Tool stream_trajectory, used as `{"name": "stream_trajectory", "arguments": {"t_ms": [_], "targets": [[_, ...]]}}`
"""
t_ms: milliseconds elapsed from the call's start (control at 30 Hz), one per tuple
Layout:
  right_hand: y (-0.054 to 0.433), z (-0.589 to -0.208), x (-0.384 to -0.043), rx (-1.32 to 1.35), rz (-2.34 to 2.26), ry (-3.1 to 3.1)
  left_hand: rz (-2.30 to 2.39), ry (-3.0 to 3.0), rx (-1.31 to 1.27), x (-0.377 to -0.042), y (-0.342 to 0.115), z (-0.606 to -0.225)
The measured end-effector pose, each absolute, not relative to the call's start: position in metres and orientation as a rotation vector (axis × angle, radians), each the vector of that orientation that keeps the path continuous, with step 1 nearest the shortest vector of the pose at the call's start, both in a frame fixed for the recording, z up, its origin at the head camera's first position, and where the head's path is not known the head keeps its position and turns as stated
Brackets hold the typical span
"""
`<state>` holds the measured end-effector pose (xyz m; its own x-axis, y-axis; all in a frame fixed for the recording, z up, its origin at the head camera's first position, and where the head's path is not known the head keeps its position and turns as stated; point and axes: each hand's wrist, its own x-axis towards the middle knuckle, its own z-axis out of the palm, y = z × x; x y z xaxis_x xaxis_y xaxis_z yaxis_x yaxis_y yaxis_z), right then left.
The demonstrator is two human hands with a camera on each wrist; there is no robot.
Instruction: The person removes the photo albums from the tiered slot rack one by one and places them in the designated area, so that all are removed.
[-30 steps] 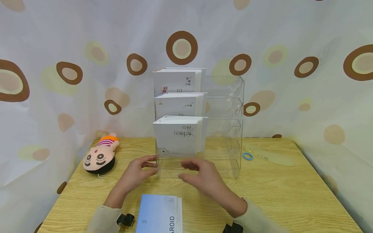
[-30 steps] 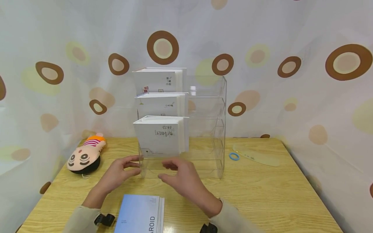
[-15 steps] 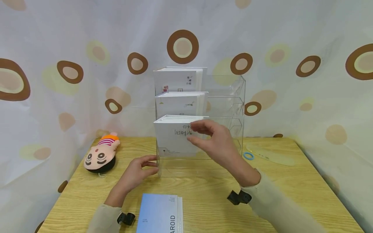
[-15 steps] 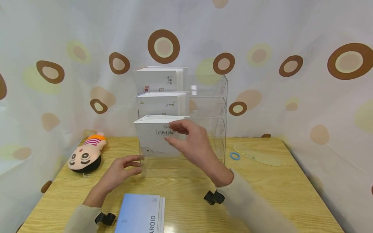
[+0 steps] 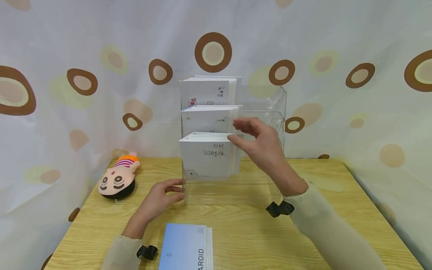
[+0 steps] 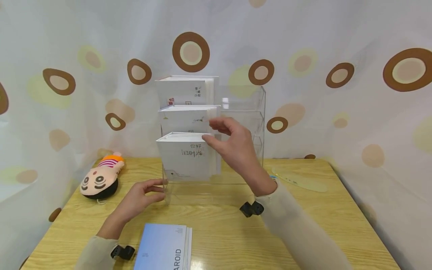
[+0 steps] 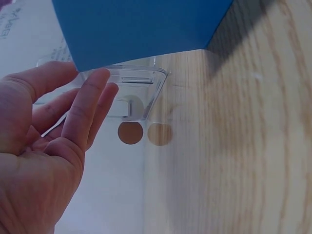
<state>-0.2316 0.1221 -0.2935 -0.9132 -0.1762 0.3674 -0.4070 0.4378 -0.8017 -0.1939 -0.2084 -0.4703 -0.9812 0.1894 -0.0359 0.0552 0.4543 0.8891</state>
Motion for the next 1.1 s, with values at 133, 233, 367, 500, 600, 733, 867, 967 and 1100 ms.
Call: {"name": "stream_trajectory", "arguments": {"t_ms": [133,233,367,500,600,733,867,967,1100], "targets": [[0.128,-0.298,-0.241,0.45,1.514,-2.492,1.555,2.57,0.213,-0.194,-0.208,-0.47],[0.131,-0.303,-0.247,0.447,1.556,-2.502,1.553,2.568,0.212,-0.194,-0.208,-0.47],[0.131,-0.311,-0.253,0.463,1.597,-2.479,1.553,2.567,0.209,-0.194,-0.208,-0.47],[0.128,-0.318,-0.256,0.482,1.636,-2.455,1.552,2.573,0.206,-0.194,-0.208,-0.469],[0.126,-0.323,-0.258,0.509,1.693,-2.442,1.551,2.573,0.207,-0.194,-0.207,-0.469],[0.124,-0.329,-0.261,0.509,1.764,-2.438,1.546,2.572,0.196,-0.193,-0.207,-0.468],[0.123,-0.335,-0.263,0.5,1.816,-2.438,1.55,2.573,0.192,-0.194,-0.207,-0.469],[0.123,-0.338,-0.264,0.499,1.86,-2.428,1.55,2.572,0.193,-0.193,-0.208,-0.469],[0.123,-0.34,-0.265,0.492,1.879,-2.422,1.551,2.572,0.195,-0.194,-0.208,-0.47]]}}
